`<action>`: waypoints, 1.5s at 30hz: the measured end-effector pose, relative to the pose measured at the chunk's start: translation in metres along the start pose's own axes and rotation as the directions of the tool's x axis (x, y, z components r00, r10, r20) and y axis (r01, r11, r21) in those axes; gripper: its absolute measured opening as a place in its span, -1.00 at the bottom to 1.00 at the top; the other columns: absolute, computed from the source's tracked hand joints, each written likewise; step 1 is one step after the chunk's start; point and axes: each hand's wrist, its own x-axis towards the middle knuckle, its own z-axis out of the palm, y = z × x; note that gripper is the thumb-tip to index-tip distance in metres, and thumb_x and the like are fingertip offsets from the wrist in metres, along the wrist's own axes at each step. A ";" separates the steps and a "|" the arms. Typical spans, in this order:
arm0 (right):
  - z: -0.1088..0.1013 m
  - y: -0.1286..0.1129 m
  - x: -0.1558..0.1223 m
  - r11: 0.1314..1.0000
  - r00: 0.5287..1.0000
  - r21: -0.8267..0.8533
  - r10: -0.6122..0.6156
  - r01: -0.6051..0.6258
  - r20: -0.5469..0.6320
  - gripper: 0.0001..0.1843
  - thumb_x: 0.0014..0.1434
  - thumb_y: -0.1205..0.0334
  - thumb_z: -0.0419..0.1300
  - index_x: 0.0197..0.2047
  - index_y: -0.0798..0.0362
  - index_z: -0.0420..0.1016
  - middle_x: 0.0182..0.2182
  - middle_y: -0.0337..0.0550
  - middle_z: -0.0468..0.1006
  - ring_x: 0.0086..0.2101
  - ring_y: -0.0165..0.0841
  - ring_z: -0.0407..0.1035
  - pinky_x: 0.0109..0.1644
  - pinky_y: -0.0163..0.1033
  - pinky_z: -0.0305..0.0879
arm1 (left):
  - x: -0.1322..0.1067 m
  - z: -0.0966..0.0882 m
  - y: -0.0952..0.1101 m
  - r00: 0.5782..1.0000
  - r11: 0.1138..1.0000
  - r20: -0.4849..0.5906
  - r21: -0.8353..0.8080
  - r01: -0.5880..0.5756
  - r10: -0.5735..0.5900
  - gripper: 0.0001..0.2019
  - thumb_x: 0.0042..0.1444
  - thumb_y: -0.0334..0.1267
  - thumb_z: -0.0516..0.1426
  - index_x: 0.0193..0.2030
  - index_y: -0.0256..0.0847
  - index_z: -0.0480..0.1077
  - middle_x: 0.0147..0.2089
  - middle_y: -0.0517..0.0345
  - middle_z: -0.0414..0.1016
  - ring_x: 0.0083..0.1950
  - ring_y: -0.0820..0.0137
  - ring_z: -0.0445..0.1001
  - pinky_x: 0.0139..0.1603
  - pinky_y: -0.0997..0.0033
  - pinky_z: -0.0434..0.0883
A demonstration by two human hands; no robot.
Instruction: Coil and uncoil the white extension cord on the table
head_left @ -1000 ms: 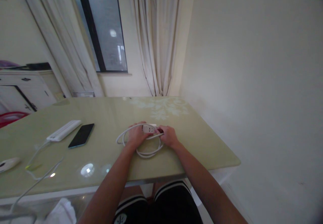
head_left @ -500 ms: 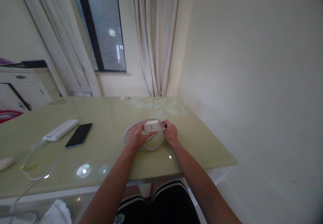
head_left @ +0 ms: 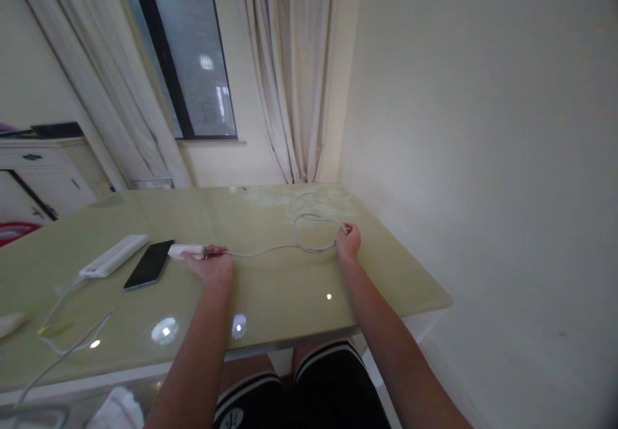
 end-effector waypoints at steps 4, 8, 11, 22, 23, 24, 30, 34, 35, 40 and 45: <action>0.003 0.015 0.015 0.998 0.998 0.027 0.057 -0.056 -0.036 -0.51 0.19 -0.01 0.08 0.00 0.19 0.50 -0.27 0.06 0.59 -0.31 -0.24 0.45 -0.28 -0.25 0.25 | -0.003 0.008 -0.016 0.990 1.000 -0.143 0.022 -0.016 0.019 -0.76 0.12 -0.13 0.16 -0.14 -0.08 0.20 -0.40 0.35 0.30 -0.50 0.56 0.30 -0.37 0.54 0.36; 0.007 0.019 0.014 0.997 0.999 0.049 0.051 -0.051 0.013 -0.52 0.16 -0.06 0.11 -0.07 0.17 0.53 -0.30 0.03 0.59 -0.32 -0.25 0.46 -0.29 -0.26 0.28 | -0.013 0.014 -0.024 0.993 0.986 -0.030 0.121 -0.112 0.117 -0.58 0.11 -0.26 0.18 0.09 -0.01 0.19 -0.17 0.24 0.42 -0.32 0.57 0.45 -0.15 0.48 0.46; 0.011 0.016 0.006 0.996 0.997 0.076 0.029 -0.034 0.071 -0.54 0.10 -0.05 0.19 -0.11 0.15 0.55 -0.36 -0.04 0.59 -0.36 -0.28 0.45 -0.30 -0.27 0.30 | -0.014 0.010 -0.027 0.996 0.977 -0.006 0.195 -0.087 0.090 -0.59 0.12 -0.26 0.16 0.12 -0.02 0.23 -0.11 0.19 0.42 -0.32 0.59 0.44 -0.15 0.49 0.46; 0.019 -0.002 -0.006 0.821 0.967 0.520 0.142 -0.235 0.212 -0.53 -0.01 -0.08 0.28 -0.17 0.13 0.55 -0.39 -0.18 0.57 -0.41 -0.39 0.40 -0.33 -0.33 0.32 | -0.024 0.003 -0.033 0.983 0.743 0.151 0.669 -0.028 -0.099 -0.57 -0.13 -0.34 0.07 -0.06 -0.22 0.52 -0.23 0.04 0.58 -0.58 0.51 0.26 -0.56 0.51 0.18; 0.018 -0.003 -0.004 0.796 0.967 0.555 0.150 -0.242 0.207 -0.52 -0.01 -0.11 0.28 -0.18 0.13 0.56 -0.42 -0.20 0.55 -0.42 -0.41 0.38 -0.35 -0.33 0.30 | -0.027 0.005 -0.031 0.976 0.750 0.177 0.661 -0.022 -0.127 -0.58 -0.14 -0.32 0.07 -0.10 -0.24 0.54 -0.30 0.07 0.58 -0.60 0.51 0.22 -0.58 0.52 0.15; 0.017 -0.003 -0.002 0.768 0.966 0.589 0.160 -0.251 0.203 -0.51 -0.01 -0.14 0.29 -0.19 0.12 0.56 -0.45 -0.22 0.53 -0.44 -0.42 0.36 -0.36 -0.34 0.28 | -0.031 0.008 -0.030 0.965 0.760 0.204 0.649 -0.008 -0.164 -0.59 -0.16 -0.30 0.07 -0.14 -0.26 0.55 -0.35 0.08 0.57 -0.61 0.52 0.19 -0.59 0.53 0.12; 0.012 -0.007 0.004 0.687 0.950 0.658 0.190 -0.309 0.248 -0.44 -0.03 -0.20 0.32 -0.14 0.11 0.59 -0.51 -0.27 0.45 -0.51 -0.45 0.26 -0.43 -0.33 0.23 | -0.056 0.027 -0.025 0.783 0.790 0.383 0.574 0.214 -0.490 -0.56 -0.31 -0.34 0.09 -0.23 -0.31 0.59 -0.28 0.00 0.62 -0.58 0.56 0.20 -0.58 0.56 0.19; 0.017 -0.012 -0.012 0.787 0.922 0.547 0.068 -0.285 0.382 -0.40 0.02 -0.21 0.27 -0.08 0.14 0.60 -0.51 -0.28 0.46 -0.51 -0.46 0.27 -0.42 -0.36 0.23 | -0.069 0.034 -0.026 0.655 0.828 0.520 0.447 0.338 -0.548 -0.61 -0.27 -0.36 0.14 -0.22 -0.29 0.59 -0.32 0.04 0.57 -0.52 0.55 0.26 -0.51 0.54 0.27; 0.019 -0.014 -0.018 0.814 0.904 0.517 0.025 -0.266 0.427 -0.42 0.04 -0.19 0.26 -0.08 0.13 0.60 -0.50 -0.27 0.48 -0.50 -0.45 0.29 -0.40 -0.37 0.24 | -0.072 0.035 -0.026 0.646 0.845 0.549 0.412 0.342 -0.530 -0.64 -0.24 -0.35 0.14 -0.23 -0.28 0.58 -0.33 0.05 0.56 -0.50 0.54 0.29 -0.49 0.53 0.30; 0.032 -0.016 -0.051 0.894 0.738 0.441 -0.248 -0.075 0.628 -0.68 0.10 -0.01 0.25 -0.26 0.07 0.63 -0.39 -0.18 0.60 -0.33 -0.32 0.47 -0.22 -0.28 0.41 | -0.084 0.038 -0.030 0.711 0.918 0.599 0.353 0.179 -0.369 -0.74 -0.02 -0.16 0.14 -0.24 -0.23 0.50 -0.31 0.04 0.56 -0.42 0.45 0.39 -0.39 0.44 0.37; 0.035 -0.006 -0.065 0.870 0.722 0.490 -0.306 -0.052 0.620 -0.72 -0.03 0.07 0.38 -0.25 0.01 0.61 -0.18 -0.05 0.67 -0.12 -0.15 0.55 0.02 -0.07 0.46 | -0.085 0.033 -0.039 0.804 0.907 0.509 0.411 0.087 -0.308 -0.67 0.04 0.04 0.10 -0.47 -0.21 0.34 -0.47 -0.01 0.56 -0.58 0.46 0.31 -0.55 0.46 0.22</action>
